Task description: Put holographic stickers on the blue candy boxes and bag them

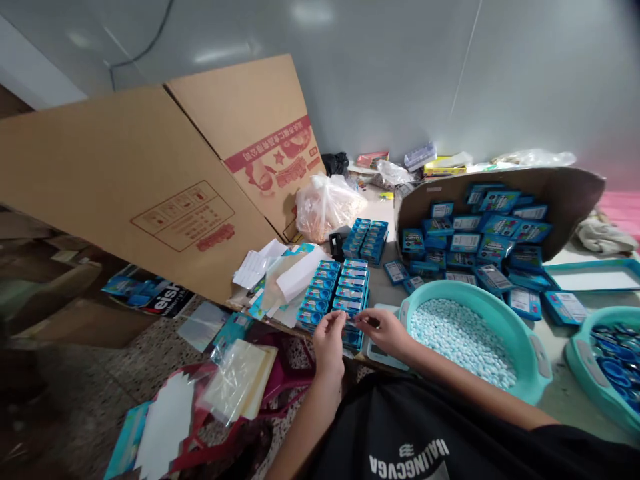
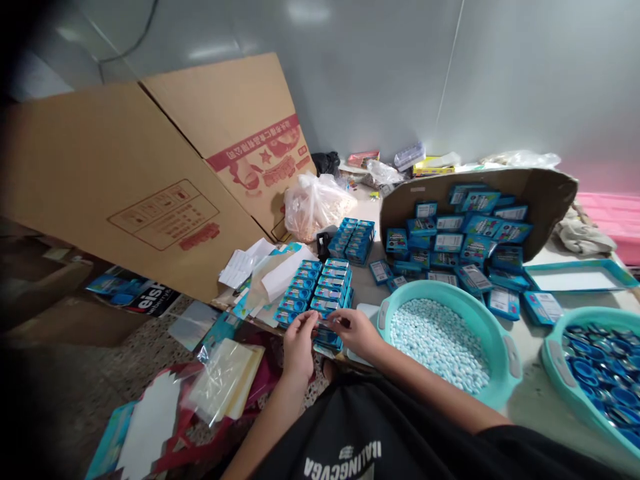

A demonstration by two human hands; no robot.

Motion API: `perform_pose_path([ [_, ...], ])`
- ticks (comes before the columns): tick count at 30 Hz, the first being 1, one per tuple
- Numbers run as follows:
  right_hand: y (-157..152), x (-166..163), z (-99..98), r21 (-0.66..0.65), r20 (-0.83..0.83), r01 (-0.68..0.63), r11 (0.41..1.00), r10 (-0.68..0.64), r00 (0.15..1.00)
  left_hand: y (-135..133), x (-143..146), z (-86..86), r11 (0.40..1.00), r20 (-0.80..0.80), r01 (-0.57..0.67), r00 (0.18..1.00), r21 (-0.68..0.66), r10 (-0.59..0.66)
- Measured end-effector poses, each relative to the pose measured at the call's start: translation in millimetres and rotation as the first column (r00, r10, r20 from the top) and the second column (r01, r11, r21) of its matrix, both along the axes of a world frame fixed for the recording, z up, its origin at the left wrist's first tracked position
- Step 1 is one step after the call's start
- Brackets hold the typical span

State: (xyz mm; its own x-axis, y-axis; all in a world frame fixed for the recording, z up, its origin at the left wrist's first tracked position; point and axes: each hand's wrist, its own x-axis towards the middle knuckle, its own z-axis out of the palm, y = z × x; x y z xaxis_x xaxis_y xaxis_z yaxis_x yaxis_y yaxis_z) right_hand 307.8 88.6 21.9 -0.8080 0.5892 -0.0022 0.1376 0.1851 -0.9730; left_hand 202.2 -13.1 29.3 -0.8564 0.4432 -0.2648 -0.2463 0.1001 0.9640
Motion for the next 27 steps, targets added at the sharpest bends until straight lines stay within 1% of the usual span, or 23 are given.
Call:
perform_pose_path([
  [3, 1, -3, -8.7, -0.009, -0.008, 0.002, 1.0, -0.002, 1.0, -3, -11, -6.0, 0.981, -0.206, 0.064, 0.973, -0.185, -0.102],
  [6, 4, -8, -16.0, -0.019, 0.024, 0.008, 1.0, -0.008, 1.0, -4, -19, -7.5, 0.929, -0.403, 0.063, 0.889, -0.365, -0.218],
  [9, 9, -14, -25.4, -0.042, 0.02, 0.056, 0.998, -0.055, 0.998, 0, -22, -8.9, 0.909, -0.499, 0.024, 0.83, -0.415, -0.249],
  [13, 12, -19, -41.2, -0.111, 0.004, 0.105, 0.988, -0.106, 0.994, 6, -24, -12.0, 0.874, -0.565, -0.028, 0.773, -0.485, -0.289],
  [16, 13, -19, -50.0, -0.158, -0.019, 0.085, 0.984, -0.089, 0.996, 7, -24, -11.6, 0.837, -0.595, -0.057, 0.729, -0.544, -0.338],
  [20, 14, -18, -53.2, -0.188, -0.044, 0.027, 0.982, -0.036, 0.998, 7, -24, -9.4, 0.811, -0.603, -0.076, 0.709, -0.58, -0.364],
  [24, 17, -18, -56.2, -0.23, -0.08, 0.036, 0.972, -0.055, 0.995, 6, -24, -8.8, 0.79, -0.603, -0.064, 0.684, -0.609, -0.41],
  [27, 20, -20, -65.5, -0.336, -0.108, 0.008, 0.942, -0.047, 0.993, 6, -25, -8.0, 0.79, -0.618, -0.083, 0.674, -0.608, -0.405],
])
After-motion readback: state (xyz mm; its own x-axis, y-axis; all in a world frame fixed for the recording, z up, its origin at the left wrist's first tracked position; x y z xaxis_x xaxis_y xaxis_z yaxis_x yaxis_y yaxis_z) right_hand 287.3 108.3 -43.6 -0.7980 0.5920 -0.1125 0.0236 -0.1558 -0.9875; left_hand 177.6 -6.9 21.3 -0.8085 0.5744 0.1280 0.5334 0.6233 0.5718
